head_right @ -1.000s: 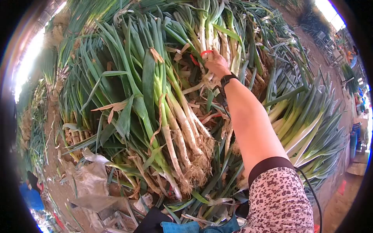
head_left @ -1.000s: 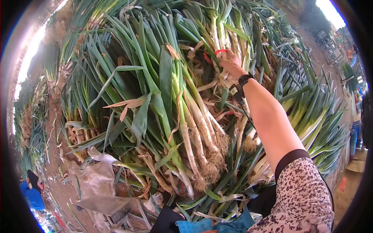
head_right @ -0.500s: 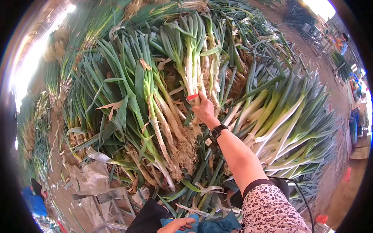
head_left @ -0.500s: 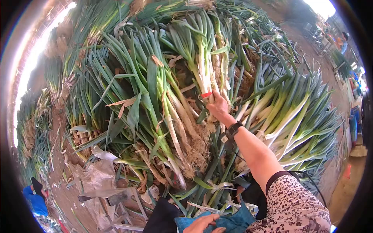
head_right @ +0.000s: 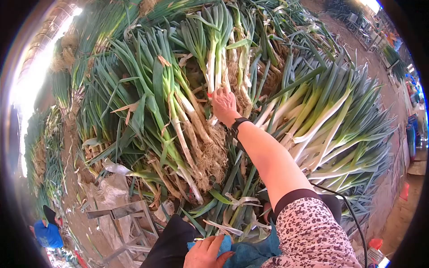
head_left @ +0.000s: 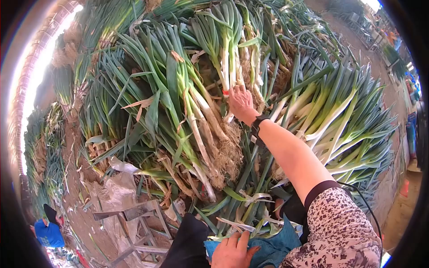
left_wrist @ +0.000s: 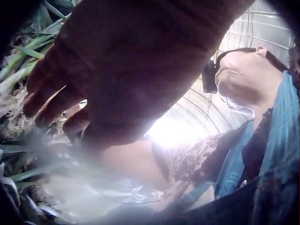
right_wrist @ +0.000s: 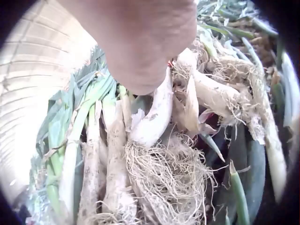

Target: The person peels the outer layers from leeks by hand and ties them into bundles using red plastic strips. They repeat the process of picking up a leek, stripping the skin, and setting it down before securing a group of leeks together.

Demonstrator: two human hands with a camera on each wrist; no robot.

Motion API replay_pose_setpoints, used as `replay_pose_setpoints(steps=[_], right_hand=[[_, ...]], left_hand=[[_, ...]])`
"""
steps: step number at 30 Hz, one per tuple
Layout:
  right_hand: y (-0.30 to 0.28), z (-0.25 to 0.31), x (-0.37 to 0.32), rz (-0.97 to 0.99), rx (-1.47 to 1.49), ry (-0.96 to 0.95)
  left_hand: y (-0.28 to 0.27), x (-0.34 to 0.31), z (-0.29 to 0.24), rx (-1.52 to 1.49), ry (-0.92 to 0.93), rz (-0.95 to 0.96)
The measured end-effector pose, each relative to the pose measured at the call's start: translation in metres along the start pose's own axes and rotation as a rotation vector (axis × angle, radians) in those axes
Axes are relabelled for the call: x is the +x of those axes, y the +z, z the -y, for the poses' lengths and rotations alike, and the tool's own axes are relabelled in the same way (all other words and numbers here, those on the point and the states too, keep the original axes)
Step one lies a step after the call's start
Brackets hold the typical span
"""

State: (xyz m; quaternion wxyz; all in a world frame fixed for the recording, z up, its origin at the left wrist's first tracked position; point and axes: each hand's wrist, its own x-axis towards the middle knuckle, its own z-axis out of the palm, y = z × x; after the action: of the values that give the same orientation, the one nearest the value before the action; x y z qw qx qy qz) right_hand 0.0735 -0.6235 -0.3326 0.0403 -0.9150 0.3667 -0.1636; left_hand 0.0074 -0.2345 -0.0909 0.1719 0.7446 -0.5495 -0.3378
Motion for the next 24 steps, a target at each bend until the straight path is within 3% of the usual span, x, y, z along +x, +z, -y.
replay_pose_setpoints(steps=[5,7,10,11,13,14,15,17,21,23,24], right_hand=[[0.008,-0.010,0.017,0.196,0.161,0.204],[0.004,-0.016,0.020,0.165,0.195,0.209],[-0.009,-0.030,0.024,0.336,0.474,0.219],[-0.007,-0.036,0.022,0.328,0.469,0.217],[-0.004,-0.049,0.023,0.266,0.490,0.037],[-0.028,-0.039,0.022,0.301,0.524,0.012],[-0.050,-0.029,0.019,0.545,0.540,0.246],[-0.068,-0.015,0.018,0.731,0.601,0.419],[-0.021,-0.012,0.025,0.697,0.676,0.338],[-0.039,0.004,0.022,0.540,0.647,0.432],[-0.020,-0.001,0.027,0.493,0.509,0.371]], left_hand=[[-0.010,0.001,-0.004,0.035,-0.059,0.063],[-0.012,-0.002,-0.006,0.067,-0.083,0.072],[-0.011,-0.007,-0.008,0.086,-0.025,0.002],[-0.008,-0.010,-0.009,0.074,-0.028,0.036],[-0.006,-0.013,-0.009,0.075,-0.021,0.050],[-0.003,-0.015,-0.010,0.069,-0.014,0.049],[0.001,-0.016,-0.010,0.062,-0.009,0.049],[0.021,-0.018,0.000,0.086,0.009,0.013],[0.012,-0.021,-0.007,0.057,0.050,-0.044],[0.012,-0.023,-0.005,0.034,0.000,0.011],[0.020,-0.025,0.002,0.104,0.008,0.001]])
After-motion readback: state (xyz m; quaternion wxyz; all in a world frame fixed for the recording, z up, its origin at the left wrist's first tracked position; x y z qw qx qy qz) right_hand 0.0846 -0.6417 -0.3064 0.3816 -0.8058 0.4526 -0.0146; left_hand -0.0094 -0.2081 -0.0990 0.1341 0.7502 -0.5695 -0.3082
